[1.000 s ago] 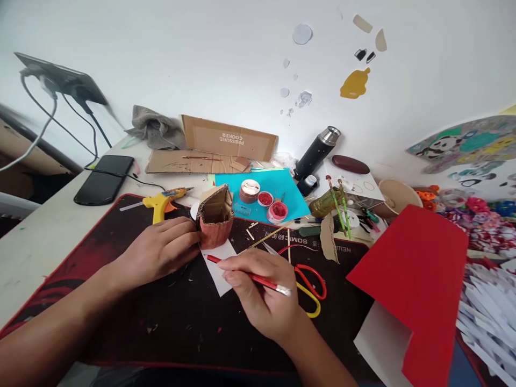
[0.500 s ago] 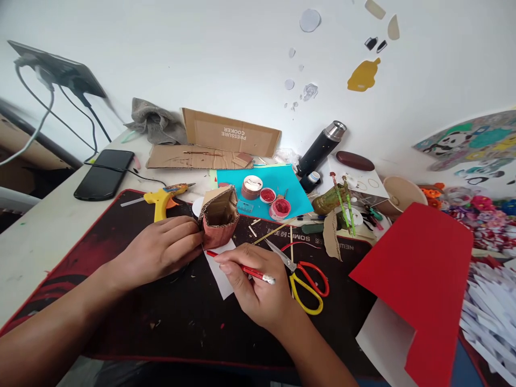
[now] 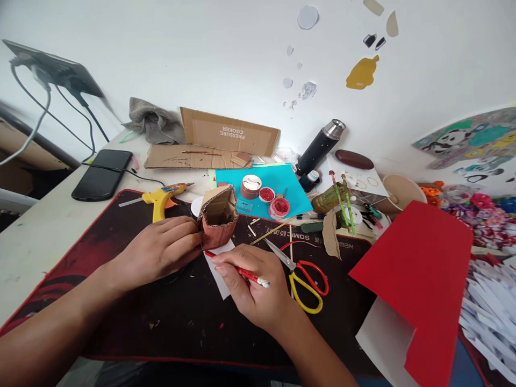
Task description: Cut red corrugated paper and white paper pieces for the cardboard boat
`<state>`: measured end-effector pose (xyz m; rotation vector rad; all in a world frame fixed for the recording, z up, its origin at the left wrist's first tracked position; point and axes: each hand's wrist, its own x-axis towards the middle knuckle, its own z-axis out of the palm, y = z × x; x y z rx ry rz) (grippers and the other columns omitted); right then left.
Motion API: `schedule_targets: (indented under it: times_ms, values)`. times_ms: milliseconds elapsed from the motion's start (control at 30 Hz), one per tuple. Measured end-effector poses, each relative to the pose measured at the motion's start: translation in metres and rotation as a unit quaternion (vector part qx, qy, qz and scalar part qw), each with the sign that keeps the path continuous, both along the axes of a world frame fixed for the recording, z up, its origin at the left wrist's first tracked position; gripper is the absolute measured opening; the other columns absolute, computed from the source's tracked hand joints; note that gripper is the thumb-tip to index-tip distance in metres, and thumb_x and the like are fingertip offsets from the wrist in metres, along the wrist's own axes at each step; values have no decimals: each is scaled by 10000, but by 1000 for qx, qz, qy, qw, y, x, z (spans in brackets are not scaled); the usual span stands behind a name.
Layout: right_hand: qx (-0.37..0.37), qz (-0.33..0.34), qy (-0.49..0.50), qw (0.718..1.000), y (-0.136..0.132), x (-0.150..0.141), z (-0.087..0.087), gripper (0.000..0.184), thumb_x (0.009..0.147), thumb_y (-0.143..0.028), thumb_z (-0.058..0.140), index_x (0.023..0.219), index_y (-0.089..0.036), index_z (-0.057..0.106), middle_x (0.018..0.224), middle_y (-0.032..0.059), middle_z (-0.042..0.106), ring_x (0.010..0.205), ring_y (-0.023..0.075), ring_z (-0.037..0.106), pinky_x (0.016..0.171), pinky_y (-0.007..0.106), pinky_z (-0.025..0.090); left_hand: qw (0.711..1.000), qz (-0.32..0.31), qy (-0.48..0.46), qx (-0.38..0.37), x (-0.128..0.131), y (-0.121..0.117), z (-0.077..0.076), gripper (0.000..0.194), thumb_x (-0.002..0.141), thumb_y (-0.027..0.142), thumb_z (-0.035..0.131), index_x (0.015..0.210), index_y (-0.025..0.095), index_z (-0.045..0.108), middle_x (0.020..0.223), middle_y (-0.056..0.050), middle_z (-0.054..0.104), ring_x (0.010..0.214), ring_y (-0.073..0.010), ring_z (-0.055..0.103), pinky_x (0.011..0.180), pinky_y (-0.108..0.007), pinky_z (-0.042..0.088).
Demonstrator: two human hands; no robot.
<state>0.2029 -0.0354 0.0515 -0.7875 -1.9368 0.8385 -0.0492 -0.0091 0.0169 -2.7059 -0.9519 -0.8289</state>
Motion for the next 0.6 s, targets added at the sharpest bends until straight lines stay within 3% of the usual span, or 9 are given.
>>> schedule_targets:
  times_ms: [600]
  values:
    - [-12,-15,-2,1000,2,5,-1,199,1093,-180,611,1091,-239,801,916,45,848,746,184,771,682,309,630,998,-17,-44,-41,-2,2,-2,114,1065,123,567,1020,219,610,862,-37,686,773,-220,645,674,-336,505]
